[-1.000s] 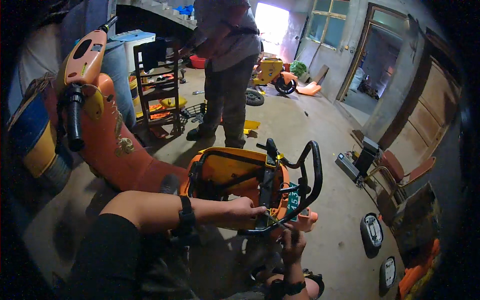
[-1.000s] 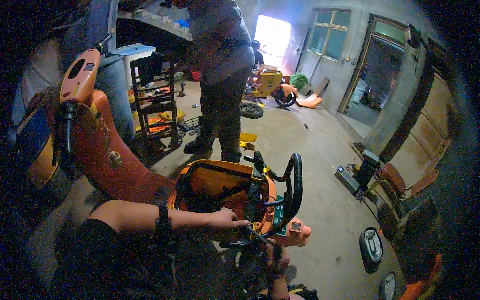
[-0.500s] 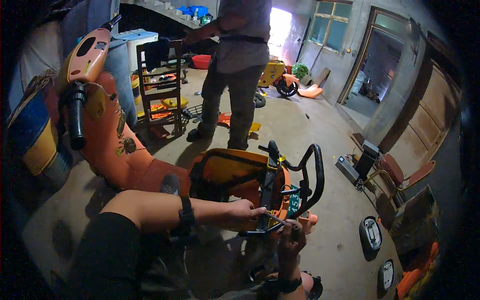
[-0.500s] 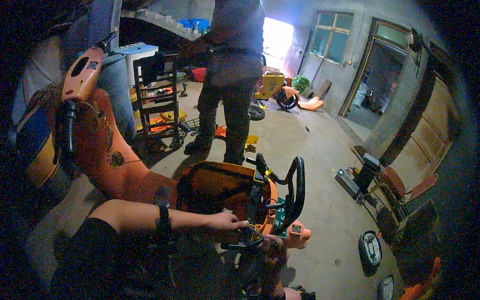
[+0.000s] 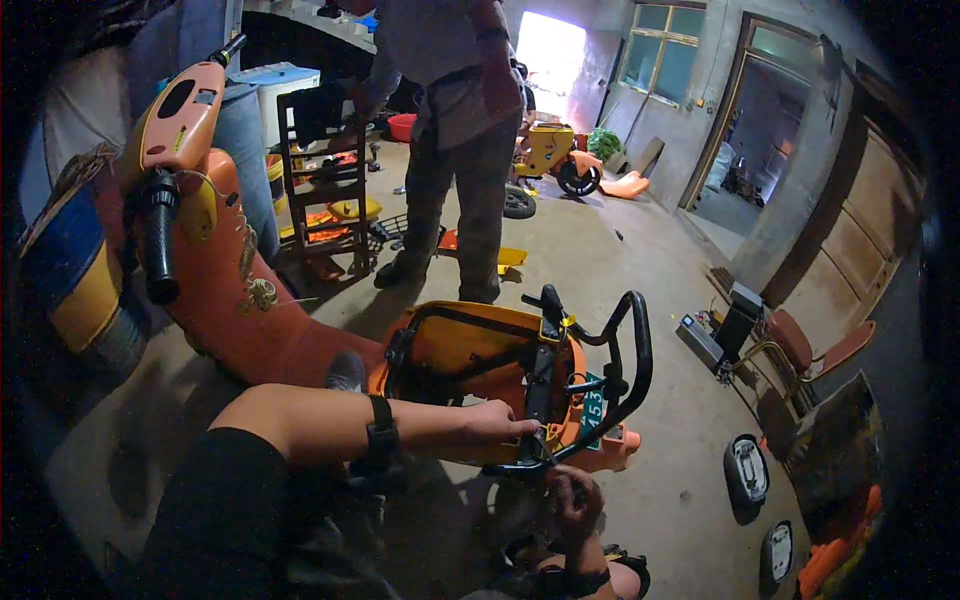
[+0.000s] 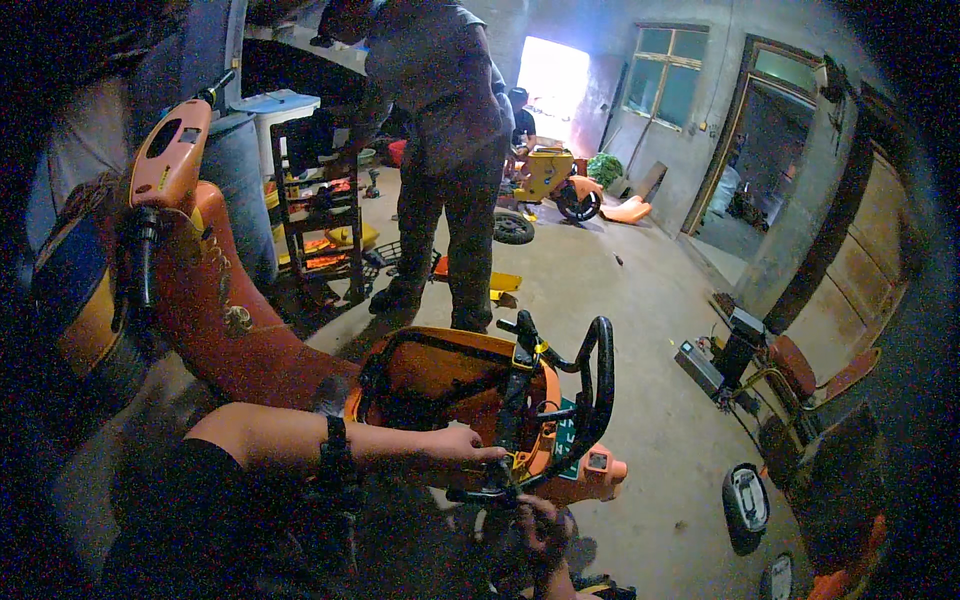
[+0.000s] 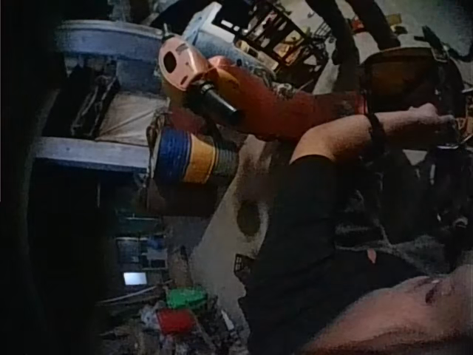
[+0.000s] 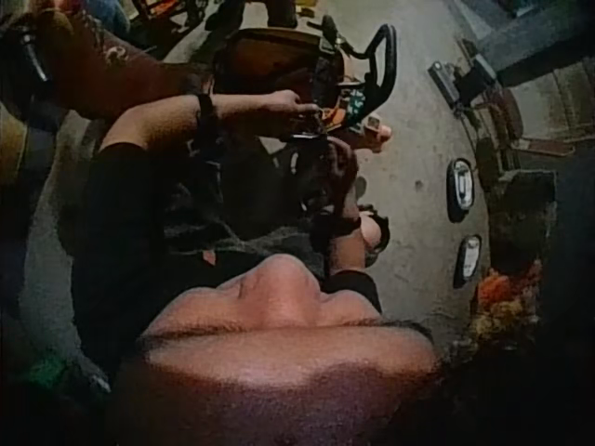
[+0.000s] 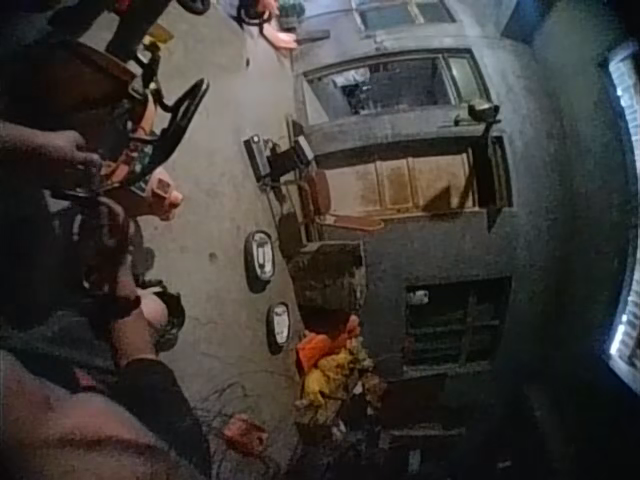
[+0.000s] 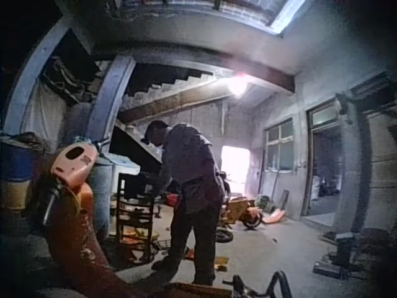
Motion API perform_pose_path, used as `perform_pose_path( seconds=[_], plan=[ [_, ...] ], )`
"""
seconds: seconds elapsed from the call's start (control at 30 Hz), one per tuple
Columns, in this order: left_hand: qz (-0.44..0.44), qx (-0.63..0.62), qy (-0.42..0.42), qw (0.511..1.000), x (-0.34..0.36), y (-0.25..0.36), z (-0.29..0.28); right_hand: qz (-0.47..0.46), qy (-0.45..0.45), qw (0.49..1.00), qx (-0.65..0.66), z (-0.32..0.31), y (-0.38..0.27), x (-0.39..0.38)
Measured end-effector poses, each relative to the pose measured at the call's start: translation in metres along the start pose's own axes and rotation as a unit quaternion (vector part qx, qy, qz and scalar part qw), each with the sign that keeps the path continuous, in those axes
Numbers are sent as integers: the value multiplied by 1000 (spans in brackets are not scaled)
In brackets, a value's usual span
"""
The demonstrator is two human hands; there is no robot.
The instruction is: Repairing and adjusting the electrical wiring and components under the dashboard of an orange scooter.
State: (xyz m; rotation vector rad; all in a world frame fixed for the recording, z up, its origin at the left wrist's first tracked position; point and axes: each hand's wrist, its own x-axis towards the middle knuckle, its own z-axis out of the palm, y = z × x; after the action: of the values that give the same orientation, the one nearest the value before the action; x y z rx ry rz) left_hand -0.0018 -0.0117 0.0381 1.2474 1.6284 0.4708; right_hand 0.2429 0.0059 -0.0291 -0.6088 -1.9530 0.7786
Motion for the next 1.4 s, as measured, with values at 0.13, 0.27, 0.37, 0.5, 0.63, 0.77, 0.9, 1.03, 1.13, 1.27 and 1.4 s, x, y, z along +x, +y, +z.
perform_pose_path(
  seconds=[0.13, 0.27, 0.37, 0.5, 0.63, 0.77, 0.9, 1.03, 1.13, 1.27, 1.4],
  plan=[
    [12, -17, -4, 1000, -12, 8, 0, 181, 122, 969, 117, 4, 12, 9],
    [13, 5, 9, 1000, -9, 6, 2, 216, 154, 944, 196, 6, 8, 21],
    [16, 46, 11, 999, 4, -4, 3, 222, 164, 938, 211, 9, -4, 27],
    [25, 32, 10, 999, 5, -7, 2, 158, 161, 960, 167, 13, -43, 34],
    [51, 67, 23, 996, 9, -12, 4, -44, 57, 997, 26, 8, -18, 17],
    [21, 13, 8, 1000, -4, -1, 3, -167, -113, 978, -52, 4, -35, 18],
    [-11, -37, -7, 999, -16, 11, 2, -127, -144, 981, -25, 4, -38, 16],
    [4, 4, 30, 1000, -8, 3, 5, -64, -96, 993, -8, -5, 1, 8],
    [-1, -29, 13, 1000, -5, 1, 7, 104, -2, 992, 73, -7, 29, 3],
    [-8, 23, 25, 999, -6, 7, 6, 286, 146, 898, 302, 0, 39, 14],
    [-23, -14, 4, 1000, -5, 1, 4, 232, 172, 908, 304, 4, 3, 35]
  ],
)
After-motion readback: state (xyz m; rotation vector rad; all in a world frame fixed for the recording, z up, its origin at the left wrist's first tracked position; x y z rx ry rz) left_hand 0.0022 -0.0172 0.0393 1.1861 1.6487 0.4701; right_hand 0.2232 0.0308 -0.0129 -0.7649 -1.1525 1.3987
